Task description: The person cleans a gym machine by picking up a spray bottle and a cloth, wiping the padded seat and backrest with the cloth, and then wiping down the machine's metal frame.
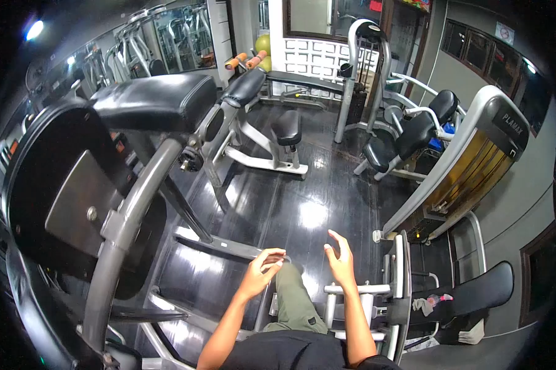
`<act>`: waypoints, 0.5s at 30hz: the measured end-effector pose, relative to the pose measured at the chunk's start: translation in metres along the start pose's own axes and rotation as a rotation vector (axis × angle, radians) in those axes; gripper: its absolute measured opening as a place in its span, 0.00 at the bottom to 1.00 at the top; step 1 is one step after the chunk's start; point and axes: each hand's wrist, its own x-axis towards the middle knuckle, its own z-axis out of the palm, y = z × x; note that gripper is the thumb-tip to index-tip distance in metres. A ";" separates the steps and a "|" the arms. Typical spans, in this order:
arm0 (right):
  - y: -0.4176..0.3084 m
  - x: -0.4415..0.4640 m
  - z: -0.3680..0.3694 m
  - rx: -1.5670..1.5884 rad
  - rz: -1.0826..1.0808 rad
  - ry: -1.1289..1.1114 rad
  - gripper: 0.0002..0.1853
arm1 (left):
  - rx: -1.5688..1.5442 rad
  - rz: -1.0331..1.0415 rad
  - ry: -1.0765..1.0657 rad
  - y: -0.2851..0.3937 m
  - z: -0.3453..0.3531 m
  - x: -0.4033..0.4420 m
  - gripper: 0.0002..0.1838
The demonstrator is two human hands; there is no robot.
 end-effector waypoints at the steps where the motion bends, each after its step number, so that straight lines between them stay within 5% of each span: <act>1: 0.004 0.001 0.002 -0.021 0.005 0.010 0.21 | 0.000 0.008 -0.003 -0.001 -0.002 0.001 0.18; 15: 0.074 0.205 -0.057 -0.046 0.151 0.130 0.20 | 0.139 -0.042 -0.237 -0.011 0.019 0.281 0.16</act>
